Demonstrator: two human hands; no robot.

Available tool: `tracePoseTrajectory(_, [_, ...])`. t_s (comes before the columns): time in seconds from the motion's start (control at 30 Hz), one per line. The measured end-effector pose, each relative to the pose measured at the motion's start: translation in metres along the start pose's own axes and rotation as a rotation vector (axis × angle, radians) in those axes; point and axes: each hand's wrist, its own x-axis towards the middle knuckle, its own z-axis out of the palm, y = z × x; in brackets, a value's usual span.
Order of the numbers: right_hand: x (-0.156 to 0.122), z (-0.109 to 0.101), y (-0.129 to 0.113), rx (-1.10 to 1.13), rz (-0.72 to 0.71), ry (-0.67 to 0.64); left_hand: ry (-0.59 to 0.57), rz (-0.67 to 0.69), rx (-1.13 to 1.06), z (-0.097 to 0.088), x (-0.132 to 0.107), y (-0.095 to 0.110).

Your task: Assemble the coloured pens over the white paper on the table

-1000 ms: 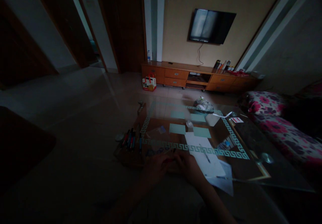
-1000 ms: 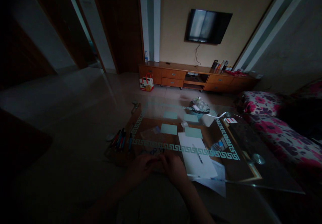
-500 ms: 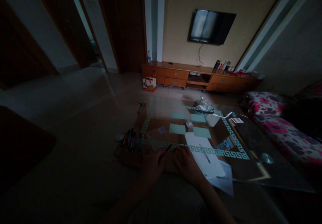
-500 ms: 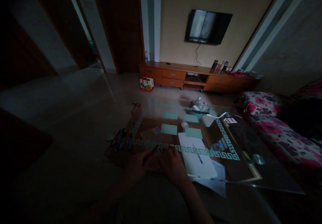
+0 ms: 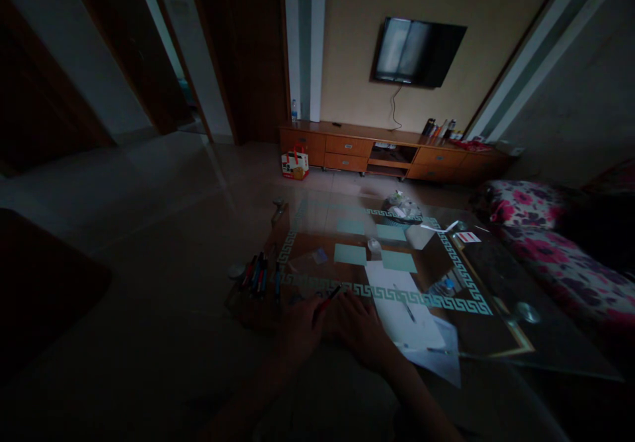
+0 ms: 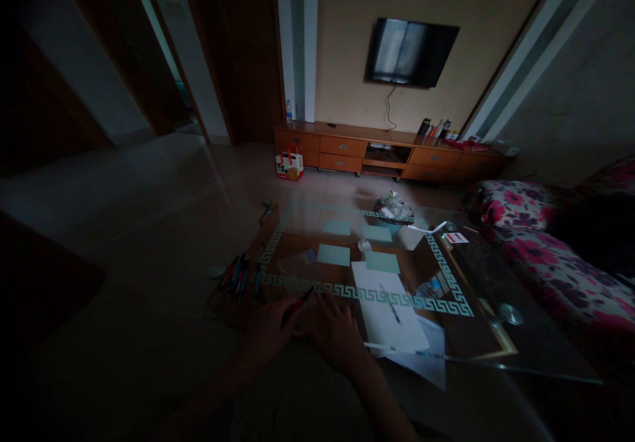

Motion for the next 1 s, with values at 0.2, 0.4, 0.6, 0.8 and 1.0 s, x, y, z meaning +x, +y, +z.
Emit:
tracePoseTrajectory(0.2, [0.003,0.0,0.003,0.022,-0.025,0.112,-0.012,-0.018,-0.001,-0.005,-0.001,0.005])
tracePoseTrajectory(0.4, [0.008,-0.012,0.003,0.185,0.012,0.269,-0.025,-0.039,0.009,-0.006,-0.001,0.007])
tracePoseTrajectory(0.6, [0.007,-0.022,0.0,0.349,0.125,0.404,-0.021,-0.024,-0.022,-0.001,0.0,0.001])
tracePoseTrajectory(0.8, [0.01,-0.018,0.004,0.481,0.156,0.48,-0.013,-0.003,-0.028,0.004,0.001,-0.004])
tracePoseTrajectory(1.0, [0.01,-0.019,0.005,0.538,0.174,0.512,-0.019,-0.004,-0.016,0.002,0.0,-0.002])
